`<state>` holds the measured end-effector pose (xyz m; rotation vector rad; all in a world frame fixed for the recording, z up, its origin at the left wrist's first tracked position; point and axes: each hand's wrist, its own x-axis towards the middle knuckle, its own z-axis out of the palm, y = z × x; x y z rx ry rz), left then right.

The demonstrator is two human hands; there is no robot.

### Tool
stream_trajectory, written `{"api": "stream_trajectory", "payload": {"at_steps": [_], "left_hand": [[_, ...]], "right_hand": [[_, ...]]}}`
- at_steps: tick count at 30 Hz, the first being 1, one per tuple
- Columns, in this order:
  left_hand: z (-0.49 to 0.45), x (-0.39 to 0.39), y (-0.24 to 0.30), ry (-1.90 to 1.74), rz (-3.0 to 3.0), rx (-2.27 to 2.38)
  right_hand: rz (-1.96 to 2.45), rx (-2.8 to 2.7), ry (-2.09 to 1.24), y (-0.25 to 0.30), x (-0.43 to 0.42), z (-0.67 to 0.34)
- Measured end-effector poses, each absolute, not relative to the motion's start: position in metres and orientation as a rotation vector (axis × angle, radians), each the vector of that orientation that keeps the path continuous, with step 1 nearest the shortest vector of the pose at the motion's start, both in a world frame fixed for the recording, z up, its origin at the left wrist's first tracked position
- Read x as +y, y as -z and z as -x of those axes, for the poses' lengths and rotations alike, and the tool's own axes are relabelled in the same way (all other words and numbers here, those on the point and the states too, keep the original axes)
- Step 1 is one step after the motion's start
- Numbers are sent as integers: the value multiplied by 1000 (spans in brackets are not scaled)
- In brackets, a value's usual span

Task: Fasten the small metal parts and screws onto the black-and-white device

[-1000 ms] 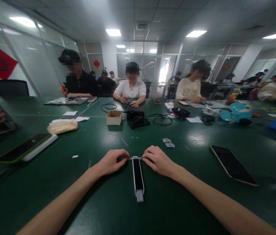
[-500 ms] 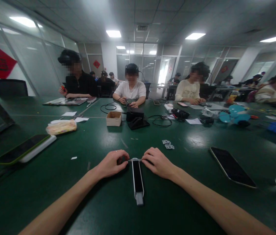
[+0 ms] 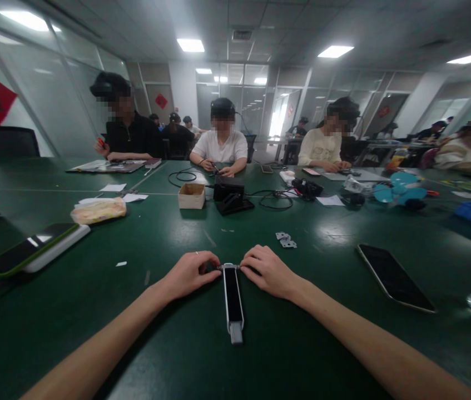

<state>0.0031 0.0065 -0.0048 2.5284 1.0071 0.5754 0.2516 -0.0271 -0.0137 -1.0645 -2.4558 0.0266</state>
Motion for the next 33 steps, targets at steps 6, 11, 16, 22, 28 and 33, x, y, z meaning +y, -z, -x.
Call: {"api": "stream_trajectory", "payload": {"at_steps": [6, 11, 16, 22, 28, 33], "left_hand": [[-4, 7, 6, -570, -2516, 1014], [-5, 6, 4, -546, -2509, 1018], [-6, 5, 3, -531, -2531, 1026], [-6, 6, 5, -528, -2539, 1016], [-6, 5, 4, -527, -2546, 1028], [-6, 5, 3, -528, -2540, 1031]], "right_hand": [[1072, -2457, -6, 16, -26, -252], [1049, -2434, 6, 18, -25, -252], [1065, -2434, -8, 18, -26, -252], [1055, -2432, -19, 18, -25, -253], [1054, -2425, -32, 18, -26, -253], [1041, -2416, -27, 18, -25, -253]]}}
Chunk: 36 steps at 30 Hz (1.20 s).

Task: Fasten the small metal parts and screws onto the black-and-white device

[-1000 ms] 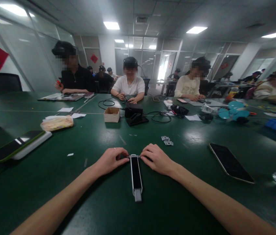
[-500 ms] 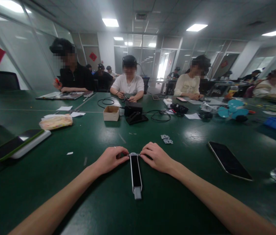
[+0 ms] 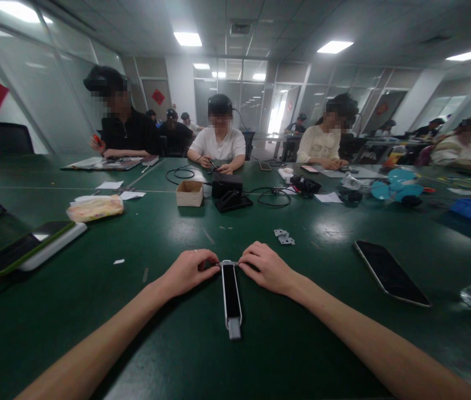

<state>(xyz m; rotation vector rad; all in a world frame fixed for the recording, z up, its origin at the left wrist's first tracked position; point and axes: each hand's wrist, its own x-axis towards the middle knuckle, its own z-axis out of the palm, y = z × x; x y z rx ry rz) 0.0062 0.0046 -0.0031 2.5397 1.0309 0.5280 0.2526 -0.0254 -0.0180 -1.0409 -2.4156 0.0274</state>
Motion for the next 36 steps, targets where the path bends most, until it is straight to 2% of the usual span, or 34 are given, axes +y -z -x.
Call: {"api": "stream_trajectory", "payload": {"at_steps": [36], "left_hand": [[-7, 4, 2, -528, -2561, 1007]], "right_hand": [[1060, -2431, -15, 16, -26, -252]]}}
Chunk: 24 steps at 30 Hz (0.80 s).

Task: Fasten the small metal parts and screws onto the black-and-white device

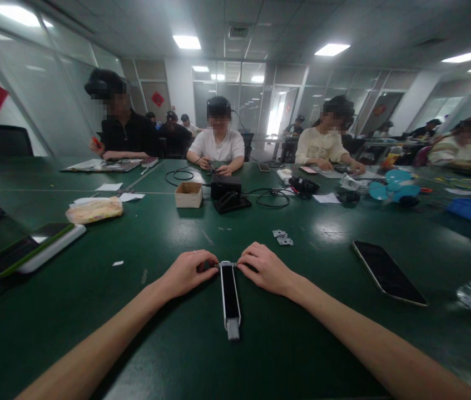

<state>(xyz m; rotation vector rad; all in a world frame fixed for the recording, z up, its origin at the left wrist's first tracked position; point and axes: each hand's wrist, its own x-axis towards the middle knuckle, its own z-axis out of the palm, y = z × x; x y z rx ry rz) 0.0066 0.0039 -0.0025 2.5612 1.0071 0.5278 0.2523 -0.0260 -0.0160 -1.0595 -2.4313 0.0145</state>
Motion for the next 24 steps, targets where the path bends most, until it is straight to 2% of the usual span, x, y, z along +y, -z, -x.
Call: {"api": "stream_trajectory", "payload": {"at_steps": [15, 24], "left_hand": [[-4, 6, 5, -543, -2574, 995], [-4, 6, 1, -520, -2584, 998]], "right_hand": [[1077, -2446, -14, 12, -26, -254], [1140, -2415, 146, -1, -19, -280]]}}
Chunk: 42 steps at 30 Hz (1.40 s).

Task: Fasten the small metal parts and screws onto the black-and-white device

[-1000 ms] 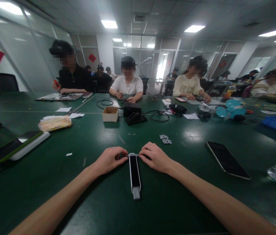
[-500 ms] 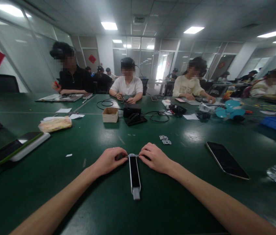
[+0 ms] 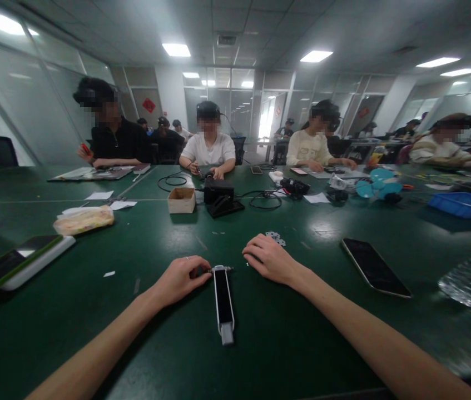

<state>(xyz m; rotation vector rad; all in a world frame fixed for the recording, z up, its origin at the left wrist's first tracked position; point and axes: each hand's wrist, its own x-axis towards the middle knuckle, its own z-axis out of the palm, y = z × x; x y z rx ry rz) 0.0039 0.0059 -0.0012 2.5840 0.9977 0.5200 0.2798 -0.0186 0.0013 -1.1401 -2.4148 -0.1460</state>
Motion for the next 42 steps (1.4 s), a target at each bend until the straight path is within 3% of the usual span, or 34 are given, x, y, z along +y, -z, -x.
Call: {"api": "stream_trajectory", "payload": {"at_steps": [12, 18, 27, 37, 42], "left_hand": [[1, 10, 7, -501, -2681, 990], [-1, 7, 3, -486, -2728, 976], [-3, 4, 0, -467, -2758, 984], [-3, 4, 2, -463, -2764, 1003], [-4, 5, 3, -469, -2780, 974]], "right_hand": [[1394, -2470, 208, -1, -12, -298], [1248, -2537, 28, -6, -19, -288], [1480, -2534, -106, -4, -22, -277], [1661, -2472, -492, -25, -35, -267], [1623, -2467, -489, -29, -40, -258]]}}
